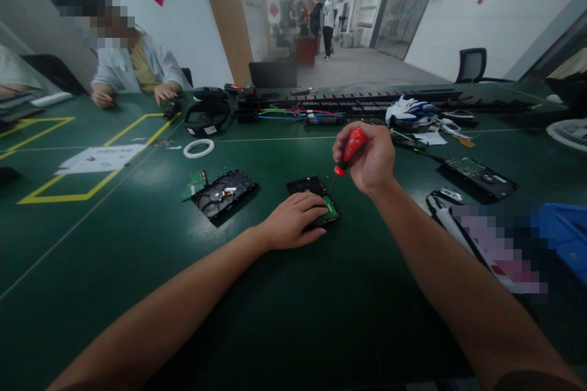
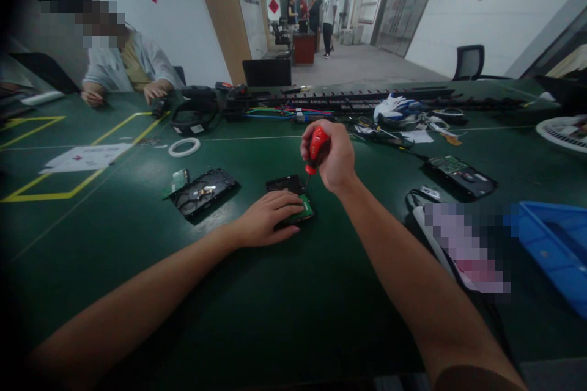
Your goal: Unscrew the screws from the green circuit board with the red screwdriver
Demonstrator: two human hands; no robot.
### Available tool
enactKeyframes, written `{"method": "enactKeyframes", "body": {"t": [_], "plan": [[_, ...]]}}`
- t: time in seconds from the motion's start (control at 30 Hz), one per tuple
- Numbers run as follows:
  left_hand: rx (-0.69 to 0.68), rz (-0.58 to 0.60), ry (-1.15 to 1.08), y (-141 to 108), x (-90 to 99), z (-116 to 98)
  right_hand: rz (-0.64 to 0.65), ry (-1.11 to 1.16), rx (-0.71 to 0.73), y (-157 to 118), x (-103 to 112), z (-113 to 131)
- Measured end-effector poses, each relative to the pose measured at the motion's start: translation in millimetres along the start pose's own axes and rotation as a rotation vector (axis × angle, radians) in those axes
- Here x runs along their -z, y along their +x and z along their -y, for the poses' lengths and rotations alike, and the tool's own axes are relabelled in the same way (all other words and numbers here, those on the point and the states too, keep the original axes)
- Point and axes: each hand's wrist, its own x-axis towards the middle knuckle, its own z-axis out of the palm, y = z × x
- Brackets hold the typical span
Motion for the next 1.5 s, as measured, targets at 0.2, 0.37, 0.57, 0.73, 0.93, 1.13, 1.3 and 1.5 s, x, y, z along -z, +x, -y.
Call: {"method": "enactKeyframes", "body": {"t": [0.2,0.37,0.57,0.73,0.93,1.13,1.3,1.5], "plan": [[0.022,0.005,-0.016,-2.0,-3.1,2.1,0.012,-0.056,0.036,0.3,-4.4,0.0],[0.029,-0.005,-0.020,-3.9,-3.4,1.7,0.018,-0.079,0.015,-3.6,-4.8,0.7],[0.024,-0.019,-0.003,-4.7,-5.2,1.5,0.116,-0.048,-0.047,-13.9,-4.5,6.4],[0.011,-0.030,0.011,-6.2,-6.4,1.9,0.132,-0.117,-0.048,-17.7,-1.4,9.9],[0.014,-0.017,0.021,-6.0,-4.9,1.0,0.090,-0.104,-0.022,-15.1,4.2,6.4],[0.014,-0.017,0.015,-6.2,-6.5,2.6,0.085,-0.058,-0.088,-15.4,1.0,10.6],[0.010,-0.029,0.016,-5.5,-6.2,1.5,0.087,-0.035,-0.088,-15.9,1.1,10.2],[0.022,-0.023,0.010,-5.4,-6.6,0.6,0.112,-0.047,-0.081,-14.3,5.3,7.4]]}}
